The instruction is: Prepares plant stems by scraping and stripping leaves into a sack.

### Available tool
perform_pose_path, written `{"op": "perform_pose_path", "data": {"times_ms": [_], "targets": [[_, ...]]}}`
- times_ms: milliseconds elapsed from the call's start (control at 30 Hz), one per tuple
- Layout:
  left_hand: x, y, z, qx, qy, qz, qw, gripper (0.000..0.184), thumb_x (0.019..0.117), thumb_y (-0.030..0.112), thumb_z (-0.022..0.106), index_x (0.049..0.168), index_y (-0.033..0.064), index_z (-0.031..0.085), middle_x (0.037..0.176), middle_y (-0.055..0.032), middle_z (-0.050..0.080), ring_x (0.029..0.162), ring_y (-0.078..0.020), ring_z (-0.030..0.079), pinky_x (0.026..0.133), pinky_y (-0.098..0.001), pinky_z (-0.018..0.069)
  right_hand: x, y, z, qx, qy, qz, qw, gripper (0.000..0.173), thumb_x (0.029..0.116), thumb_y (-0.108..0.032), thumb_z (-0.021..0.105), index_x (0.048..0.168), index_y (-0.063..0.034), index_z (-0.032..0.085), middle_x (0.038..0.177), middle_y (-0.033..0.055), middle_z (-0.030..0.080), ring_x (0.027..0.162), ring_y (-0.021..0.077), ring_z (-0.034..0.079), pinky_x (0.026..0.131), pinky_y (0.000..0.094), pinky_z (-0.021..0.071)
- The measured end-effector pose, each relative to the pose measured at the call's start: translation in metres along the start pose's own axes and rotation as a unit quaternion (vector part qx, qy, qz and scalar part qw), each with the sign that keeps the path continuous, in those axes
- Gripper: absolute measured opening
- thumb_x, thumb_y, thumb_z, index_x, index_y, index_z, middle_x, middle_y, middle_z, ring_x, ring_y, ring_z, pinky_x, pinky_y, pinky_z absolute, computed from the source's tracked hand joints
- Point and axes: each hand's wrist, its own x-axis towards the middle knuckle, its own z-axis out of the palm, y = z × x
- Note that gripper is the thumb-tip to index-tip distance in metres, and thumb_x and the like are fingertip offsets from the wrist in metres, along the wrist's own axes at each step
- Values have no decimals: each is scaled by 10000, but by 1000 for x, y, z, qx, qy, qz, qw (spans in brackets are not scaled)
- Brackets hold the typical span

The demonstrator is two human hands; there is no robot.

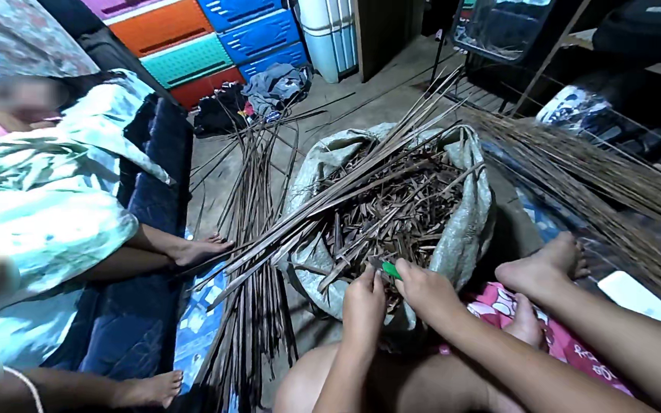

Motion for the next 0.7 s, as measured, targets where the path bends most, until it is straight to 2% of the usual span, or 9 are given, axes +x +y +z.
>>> {"op": "perform_pose_path", "data": {"times_ms": [100, 200, 267, 367, 400, 500, 567, 633, 700], "targets": [[5, -1, -2, 1, 8, -3, 1000, 392, 1108, 223, 452, 1419, 44, 609, 975, -165, 741, 846, -274, 712, 856, -478, 561, 12, -9, -11, 12, -37, 39, 998, 359, 1114, -257, 416, 1358, -19, 528, 1183, 236, 692, 1125, 411, 691, 899, 563, 552], [4, 1, 1, 2, 4, 0, 1000, 398, 1105, 226, 450, 1453, 95, 592, 949, -144, 737, 799, -250, 691, 815, -459, 555, 32, 1, -26, 47, -31, 104, 993, 376, 1120, -256, 378, 1394, -30, 500, 1225, 240, 677, 1143, 420, 681, 922, 591, 541], [3, 3, 0, -4, 10, 4, 1000, 398, 1102, 227, 459, 1445, 79, 595, 975, -147, 742, 818, -249, 700, 826, -458, 559, 33, 9, -39, 69, -28, 88, 993, 364, 1119, -269, 381, 1357, -34, 523, 1202, 234, 683, 1135, 411, 681, 921, 588, 534], [2, 2, -2, -6, 19, 4, 1000, 379, 1097, 214, 481, 1401, 40, 627, 1080, -178, 750, 955, -285, 727, 913, -486, 549, 7, 9, -41, 88, -65, 4, 994, 338, 1104, -273, 425, 1290, -28, 566, 1099, 241, 692, 1056, 424, 689, 876, 606, 531], [3, 3, -3, -1, 22, 4, 1000, 361, 1095, 208, 486, 1358, 28, 657, 1048, -176, 752, 943, -285, 726, 901, -488, 551, -2, 7, -38, 88, -82, -16, 993, 332, 1100, -271, 434, 1273, -25, 575, 1072, 238, 693, 1037, 423, 691, 865, 606, 532], [1, 3, -2, 2, 38, 4, 999, 316, 1081, 194, 489, 1224, 39, 723, 806, -110, 686, 723, -225, 648, 716, -438, 536, -18, 3, -26, 72, -110, -30, 991, 323, 1100, -265, 421, 1253, -25, 574, 1053, 227, 697, 1021, 410, 700, 855, 584, 541], [0, 4, -2, 10, 38, 1, 999, 309, 1077, 204, 498, 1141, 33, 748, 780, -106, 685, 713, -229, 657, 714, -450, 545, -20, 1, -21, 57, -106, -19, 993, 328, 1106, -257, 414, 1283, -24, 561, 1091, 232, 697, 1054, 414, 699, 874, 580, 545], [0, 3, 0, 26, 43, 4, 999, 322, 1073, 204, 499, 936, 23, 727, 718, -97, 645, 685, -233, 642, 685, -455, 530, -18, -2, -19, 37, -93, -10, 995, 331, 1107, -256, 419, 1299, -21, 553, 1119, 235, 698, 1079, 418, 698, 882, 581, 545], [1, 3, 1, 43, 43, 9, 998, 324, 1074, 191, 489, 921, 14, 715, 731, -116, 650, 707, -255, 653, 700, -473, 532, -9, -5, -18, 22, -75, -1, 997, 346, 1110, -258, 427, 1320, -12, 550, 1152, 243, 697, 1098, 430, 694, 888, 585, 547]]}}
